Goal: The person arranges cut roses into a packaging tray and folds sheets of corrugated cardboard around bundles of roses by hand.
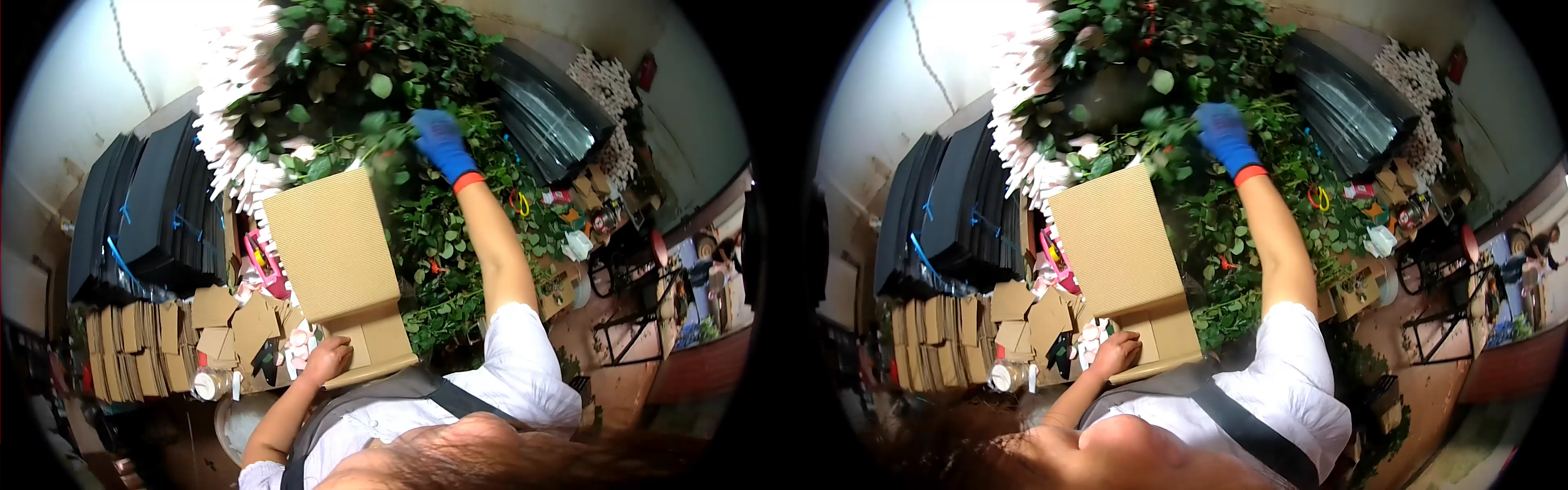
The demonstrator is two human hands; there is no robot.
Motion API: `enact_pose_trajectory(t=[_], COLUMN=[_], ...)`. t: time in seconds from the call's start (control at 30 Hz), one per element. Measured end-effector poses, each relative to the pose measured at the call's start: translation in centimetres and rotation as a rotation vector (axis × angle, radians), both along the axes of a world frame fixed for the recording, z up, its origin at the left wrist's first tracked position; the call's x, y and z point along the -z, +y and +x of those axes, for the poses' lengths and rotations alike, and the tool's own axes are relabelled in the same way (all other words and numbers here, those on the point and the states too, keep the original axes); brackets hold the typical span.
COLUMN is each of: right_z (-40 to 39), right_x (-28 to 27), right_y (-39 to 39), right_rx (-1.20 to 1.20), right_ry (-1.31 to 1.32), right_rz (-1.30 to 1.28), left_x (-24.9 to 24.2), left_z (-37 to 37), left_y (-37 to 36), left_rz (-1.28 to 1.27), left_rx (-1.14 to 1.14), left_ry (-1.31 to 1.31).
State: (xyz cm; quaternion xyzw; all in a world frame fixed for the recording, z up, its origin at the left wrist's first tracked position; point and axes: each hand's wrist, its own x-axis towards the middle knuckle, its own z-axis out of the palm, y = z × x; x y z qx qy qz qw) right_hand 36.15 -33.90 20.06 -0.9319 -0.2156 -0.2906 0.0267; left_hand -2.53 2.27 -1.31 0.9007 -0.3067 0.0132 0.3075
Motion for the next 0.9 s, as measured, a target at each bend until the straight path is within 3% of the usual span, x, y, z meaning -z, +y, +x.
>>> enact_pose_trajectory(t=[0.03,0.1,0.17,0.2,0.3,0.4,0.47,0.5,0.53,0.6,0.63,0.7,0.73,0.83,0.9], right_z=[0.2,0.3,-2.2,-3.3,-7.8,-13.5,-18.6,-21.0,-23.5,-27.7,-29.7,-31.8,-32.3,-33.3,-33.6], right_x=[-0.7,-3.3,-5.3,-5.5,-5.4,-6.0,-5.8,-4.3,-4.3,-1.8,0.2,5.1,6.6,14.1,15.3], right_y=[-1.3,-3.6,-5.2,-6.2,-5.7,-2.9,-1.1,-0.7,0.8,2.5,2.5,2.3,2.4,1.6,2.2], right_rx=[0.017,0.333,0.400,0.165,0.092,-0.215,-0.304,-0.224,-0.460,-0.559,-0.490,-0.426,-0.383,-0.313,-0.291], right_ry=[-0.258,-0.043,-0.034,-0.318,-0.335,-0.373,-0.282,-0.088,-0.071,0.374,0.678,1.026,1.175,1.348,1.443], right_rz=[-0.005,-0.037,0.051,0.064,0.074,0.305,0.242,0.191,0.285,0.279,0.196,-0.014,-0.121,-0.258,-0.284], left_x=[0.0,-0.4,-0.3,-0.2,0.4,1.1,1.4,0.9,0.1,0.0,-0.2,-0.7,-0.4,-0.5,0.4], left_z=[-0.1,0.0,-0.1,-0.3,-0.3,0.0,0.0,-0.1,-0.2,-0.5,-0.6,-0.8,-0.9,-0.7,-0.6], left_y=[0.0,0.1,0.1,0.2,0.2,0.5,0.8,0.9,0.8,0.8,0.7,0.6,1.2,1.0,1.4], left_rz=[0.004,0.000,-0.027,-0.030,-0.011,0.029,0.048,0.031,0.014,-0.017,-0.096,-0.252,-0.211,-0.242,-0.116], left_rx=[-0.003,0.012,0.003,-0.001,-0.022,0.013,0.030,0.005,-0.015,-0.075,-0.104,-0.168,-0.161,-0.163,-0.059], left_ry=[0.001,-0.012,-0.005,-0.007,0.012,-0.085,-0.034,0.026,0.087,0.176,0.192,0.231,0.372,0.443,0.330])
